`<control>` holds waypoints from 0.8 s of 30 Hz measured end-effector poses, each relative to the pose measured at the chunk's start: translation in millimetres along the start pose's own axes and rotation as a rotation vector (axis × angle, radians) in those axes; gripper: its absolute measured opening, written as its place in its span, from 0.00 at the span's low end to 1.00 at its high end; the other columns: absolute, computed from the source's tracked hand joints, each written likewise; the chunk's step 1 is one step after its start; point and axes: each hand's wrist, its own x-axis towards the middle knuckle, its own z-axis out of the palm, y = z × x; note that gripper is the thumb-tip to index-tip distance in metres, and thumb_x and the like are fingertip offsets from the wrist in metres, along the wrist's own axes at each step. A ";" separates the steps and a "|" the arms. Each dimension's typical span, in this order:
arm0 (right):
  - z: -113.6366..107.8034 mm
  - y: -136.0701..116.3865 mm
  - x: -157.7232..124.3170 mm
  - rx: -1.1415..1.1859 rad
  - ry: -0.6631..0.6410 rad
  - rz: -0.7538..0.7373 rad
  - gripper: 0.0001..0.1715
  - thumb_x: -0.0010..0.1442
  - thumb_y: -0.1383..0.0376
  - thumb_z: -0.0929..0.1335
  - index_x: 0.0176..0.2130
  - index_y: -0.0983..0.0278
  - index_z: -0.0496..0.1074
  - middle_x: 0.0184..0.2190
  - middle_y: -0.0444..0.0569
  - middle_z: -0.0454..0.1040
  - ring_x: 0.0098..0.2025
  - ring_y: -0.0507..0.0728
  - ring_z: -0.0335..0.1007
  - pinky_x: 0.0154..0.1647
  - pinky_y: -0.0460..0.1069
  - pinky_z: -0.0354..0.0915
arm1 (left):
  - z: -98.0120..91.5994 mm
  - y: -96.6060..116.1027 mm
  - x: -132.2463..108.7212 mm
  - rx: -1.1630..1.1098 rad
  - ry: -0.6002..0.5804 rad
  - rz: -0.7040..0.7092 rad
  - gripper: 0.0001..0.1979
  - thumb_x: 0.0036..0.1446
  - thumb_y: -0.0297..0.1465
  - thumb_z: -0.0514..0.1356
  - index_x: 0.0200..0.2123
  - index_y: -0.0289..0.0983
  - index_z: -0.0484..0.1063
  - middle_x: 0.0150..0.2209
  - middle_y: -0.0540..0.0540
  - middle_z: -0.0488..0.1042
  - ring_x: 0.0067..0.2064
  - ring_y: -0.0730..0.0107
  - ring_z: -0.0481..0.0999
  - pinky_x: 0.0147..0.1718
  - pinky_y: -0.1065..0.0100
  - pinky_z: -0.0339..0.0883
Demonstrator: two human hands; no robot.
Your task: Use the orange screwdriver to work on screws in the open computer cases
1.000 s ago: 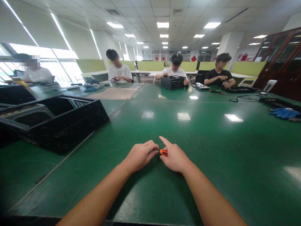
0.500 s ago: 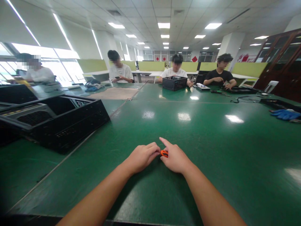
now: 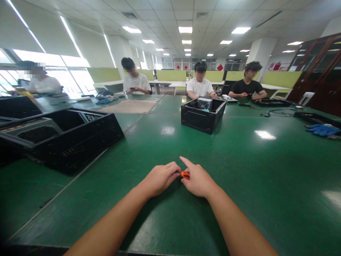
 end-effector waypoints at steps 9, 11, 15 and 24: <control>-1.3 -0.2 -4.6 -0.092 -0.001 -0.011 0.51 0.56 0.71 0.69 0.73 0.57 0.51 0.37 0.45 0.81 0.38 0.58 0.75 0.44 0.50 0.66 | -1.4 4.2 0.5 -0.047 -0.026 0.039 0.07 0.69 0.31 0.53 0.44 0.41 0.71 0.41 0.49 0.77 0.38 0.65 0.79 0.35 0.68 0.66; -0.1 -1.6 -4.9 -0.105 -0.008 -0.012 0.49 0.57 0.71 0.69 0.73 0.58 0.51 0.37 0.45 0.81 0.38 0.57 0.76 0.43 0.49 0.67 | -1.4 5.1 0.0 -0.082 -0.019 0.024 0.07 0.69 0.31 0.52 0.44 0.41 0.71 0.41 0.49 0.77 0.38 0.65 0.78 0.35 0.68 0.65; 0.3 -6.1 5.5 -0.165 -0.033 -0.024 0.44 0.57 0.69 0.70 0.70 0.59 0.59 0.39 0.47 0.81 0.38 0.57 0.77 0.41 0.48 0.69 | 1.0 1.5 0.5 -0.177 0.052 -0.092 0.06 0.66 0.29 0.53 0.40 0.40 0.70 0.38 0.49 0.76 0.35 0.66 0.75 0.33 0.68 0.63; -100.1 -0.8 128.8 -0.636 0.354 0.239 0.27 0.64 0.64 0.65 0.62 0.63 0.69 0.52 0.60 0.77 0.53 0.69 0.74 0.54 0.61 0.65 | 17.4 -26.7 10.9 -0.494 0.177 -0.325 0.11 0.61 0.35 0.60 0.28 0.37 0.71 0.24 0.52 0.72 0.25 0.73 0.68 0.25 0.72 0.58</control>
